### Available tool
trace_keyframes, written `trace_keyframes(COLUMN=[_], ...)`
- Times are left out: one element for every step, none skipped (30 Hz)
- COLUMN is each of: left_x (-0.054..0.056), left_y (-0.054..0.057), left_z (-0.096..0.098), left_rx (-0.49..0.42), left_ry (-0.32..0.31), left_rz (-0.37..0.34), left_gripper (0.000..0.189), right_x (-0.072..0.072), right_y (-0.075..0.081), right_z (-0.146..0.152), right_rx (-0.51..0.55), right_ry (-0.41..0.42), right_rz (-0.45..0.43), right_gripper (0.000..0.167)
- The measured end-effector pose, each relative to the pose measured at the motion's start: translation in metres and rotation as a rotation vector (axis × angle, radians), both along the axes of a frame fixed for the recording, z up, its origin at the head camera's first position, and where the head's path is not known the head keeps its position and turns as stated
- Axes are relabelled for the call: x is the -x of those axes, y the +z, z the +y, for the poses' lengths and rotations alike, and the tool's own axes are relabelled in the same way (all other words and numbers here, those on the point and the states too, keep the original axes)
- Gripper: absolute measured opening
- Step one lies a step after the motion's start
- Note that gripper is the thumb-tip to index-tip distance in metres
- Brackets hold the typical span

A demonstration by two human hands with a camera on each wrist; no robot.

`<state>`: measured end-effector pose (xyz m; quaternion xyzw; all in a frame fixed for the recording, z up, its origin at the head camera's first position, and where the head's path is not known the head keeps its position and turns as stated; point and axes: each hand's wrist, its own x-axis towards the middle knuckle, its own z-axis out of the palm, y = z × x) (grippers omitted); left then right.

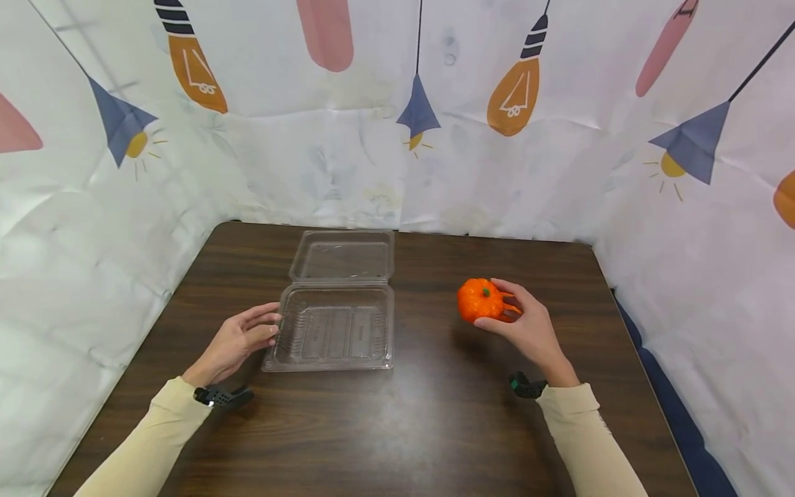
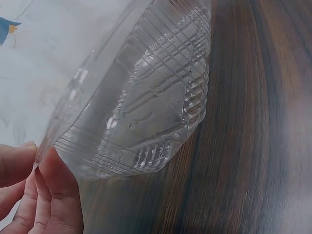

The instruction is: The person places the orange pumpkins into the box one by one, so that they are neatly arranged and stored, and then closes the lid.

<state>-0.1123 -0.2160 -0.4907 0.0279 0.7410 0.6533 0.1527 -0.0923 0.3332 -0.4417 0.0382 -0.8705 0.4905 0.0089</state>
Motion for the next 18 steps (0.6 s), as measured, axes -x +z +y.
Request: trace_keyframes(left_x=[0.000, 0.000, 0.000, 0.000, 0.000, 0.000, 0.000, 0.000, 0.000, 0.000, 0.000, 0.000, 0.000, 0.000, 0.000, 0.000, 0.000, 0.000], left_y=[0.000, 0.000, 0.000, 0.000, 0.000, 0.000, 0.000, 0.000, 0.000, 0.000, 0.000, 0.000, 0.000, 0.000, 0.000, 0.000, 0.000, 0.000], left_z=[0.002, 0.004, 0.006, 0.008, 0.010, 0.012, 0.014, 0.016, 0.018, 0.020, 0.021, 0.023, 0.025, 0.026, 0.028, 0.030, 0.032, 0.034], left_rx=[-0.003, -0.006, -0.008, -0.014, -0.018, -0.022, -0.025, -0.029, -0.031, -0.033, -0.034, -0.036, -0.039, -0.044, -0.048, -0.055, -0.062, -0.066], left_ry=[-0.002, -0.001, -0.006, -0.004, -0.003, -0.002, -0.008, -0.008, -0.010, -0.006, -0.009, -0.011, -0.012, -0.011, -0.013, -0.014, -0.014, -0.017], left_rz=[-0.001, -0.003, -0.002, -0.005, -0.009, -0.013, -0.013, -0.017, -0.020, -0.027, -0.029, -0.031, -0.033, -0.036, -0.036, -0.038, -0.037, -0.038], left_gripper=[0.061, 0.061, 0.061, 0.061, 0.061, 0.060, 0.061, 0.061, 0.061, 0.061, 0.061, 0.061, 0.061, 0.061, 0.062, 0.061, 0.062, 0.062], right_x=[0.001, 0.002, 0.002, 0.004, 0.005, 0.005, 0.006, 0.007, 0.008, 0.008, 0.009, 0.009, 0.010, 0.010, 0.010, 0.011, 0.011, 0.012], right_y=[0.000, 0.001, 0.001, 0.001, 0.001, 0.001, 0.001, 0.001, 0.001, 0.001, 0.001, 0.001, 0.001, 0.001, 0.002, 0.002, 0.002, 0.002], right_z=[-0.002, -0.005, -0.007, -0.010, -0.012, -0.014, -0.016, -0.018, -0.020, -0.022, -0.024, -0.026, -0.027, -0.029, -0.031, -0.033, -0.035, -0.037], right_rx=[0.014, 0.025, 0.034, 0.041, 0.049, 0.052, 0.057, 0.062, 0.070, 0.077, 0.085, 0.091, 0.092, 0.096, 0.096, 0.096, 0.095, 0.094], right_ry=[0.001, 0.002, 0.003, 0.004, 0.006, 0.011, 0.013, 0.015, 0.017, 0.018, 0.019, 0.020, 0.018, 0.017, 0.014, 0.012, 0.012, 0.014], right_rz=[-0.005, -0.007, -0.007, -0.009, -0.011, -0.011, -0.010, -0.010, -0.012, -0.015, -0.015, -0.016, -0.017, -0.019, -0.020, -0.021, -0.019, -0.018], right_gripper=[0.076, 0.076, 0.076, 0.076, 0.076, 0.076, 0.076, 0.076, 0.076, 0.076, 0.076, 0.076, 0.076, 0.076, 0.076, 0.076, 0.075, 0.075])
